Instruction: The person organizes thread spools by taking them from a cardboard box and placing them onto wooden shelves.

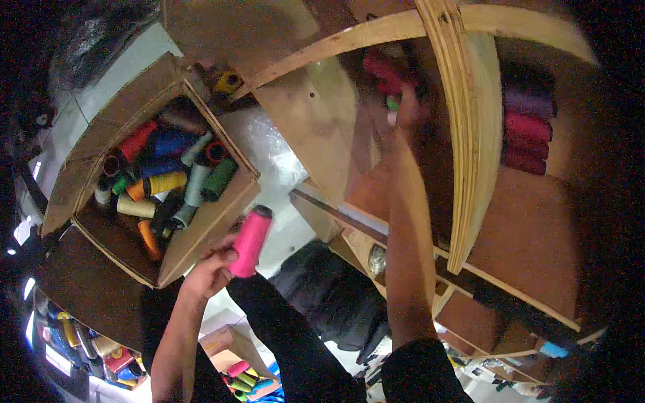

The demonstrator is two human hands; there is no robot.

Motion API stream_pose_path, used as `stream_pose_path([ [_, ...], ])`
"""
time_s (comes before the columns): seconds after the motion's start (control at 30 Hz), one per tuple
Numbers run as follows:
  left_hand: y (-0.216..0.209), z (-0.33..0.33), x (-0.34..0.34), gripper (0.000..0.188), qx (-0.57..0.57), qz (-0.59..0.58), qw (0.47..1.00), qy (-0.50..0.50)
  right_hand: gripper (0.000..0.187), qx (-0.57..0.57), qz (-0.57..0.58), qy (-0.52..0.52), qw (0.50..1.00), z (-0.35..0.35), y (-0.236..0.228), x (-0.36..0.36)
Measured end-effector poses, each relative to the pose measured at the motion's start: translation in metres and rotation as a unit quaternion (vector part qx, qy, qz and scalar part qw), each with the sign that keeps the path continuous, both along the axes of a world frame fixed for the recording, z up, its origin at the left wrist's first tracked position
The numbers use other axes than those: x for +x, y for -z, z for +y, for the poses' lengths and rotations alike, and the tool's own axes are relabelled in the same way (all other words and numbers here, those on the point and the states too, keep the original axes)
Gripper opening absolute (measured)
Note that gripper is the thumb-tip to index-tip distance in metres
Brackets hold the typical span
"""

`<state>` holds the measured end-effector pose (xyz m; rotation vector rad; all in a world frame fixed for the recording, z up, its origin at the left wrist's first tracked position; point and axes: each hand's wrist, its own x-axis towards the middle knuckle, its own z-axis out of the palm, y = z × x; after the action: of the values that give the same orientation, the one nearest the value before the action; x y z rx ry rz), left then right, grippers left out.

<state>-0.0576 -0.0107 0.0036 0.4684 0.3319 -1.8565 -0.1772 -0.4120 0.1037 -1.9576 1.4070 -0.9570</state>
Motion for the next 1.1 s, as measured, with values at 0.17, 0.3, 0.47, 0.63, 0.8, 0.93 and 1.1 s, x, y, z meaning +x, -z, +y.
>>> stream_pose_path([
  [0.17,0.013,0.017,0.006,0.048,0.035,-0.035,0.999,0.02,0.023,-0.123,0.282,-0.08,0.948,-0.072,0.016,0.035],
  [0.3,0.021,0.021,0.015,0.049,0.039,-0.056,0.998,-0.012,0.024,-0.166,0.389,-0.08,0.903,-0.111,0.039,0.039],
  [0.47,0.009,0.021,0.026,0.049,0.038,-0.066,0.996,-0.045,0.025,-0.174,0.444,-0.076,0.876,-0.135,0.051,0.041],
  [0.63,0.009,0.022,0.033,0.05,0.048,-0.094,0.993,-0.044,0.027,-0.174,0.452,-0.055,0.873,-0.116,0.051,0.045],
  [0.8,0.013,0.01,0.025,0.053,0.025,-0.135,0.987,-0.087,0.028,-0.062,0.205,0.013,0.977,0.011,0.015,0.068],
  [0.93,0.01,0.007,0.029,0.057,0.01,-0.133,0.986,-0.096,0.041,0.481,0.247,-0.354,0.763,0.156,-0.003,0.064],
  [1.1,0.008,0.003,0.027,0.06,0.014,-0.175,0.982,-0.07,0.033,0.433,0.12,-0.257,0.856,0.218,0.025,0.046],
])
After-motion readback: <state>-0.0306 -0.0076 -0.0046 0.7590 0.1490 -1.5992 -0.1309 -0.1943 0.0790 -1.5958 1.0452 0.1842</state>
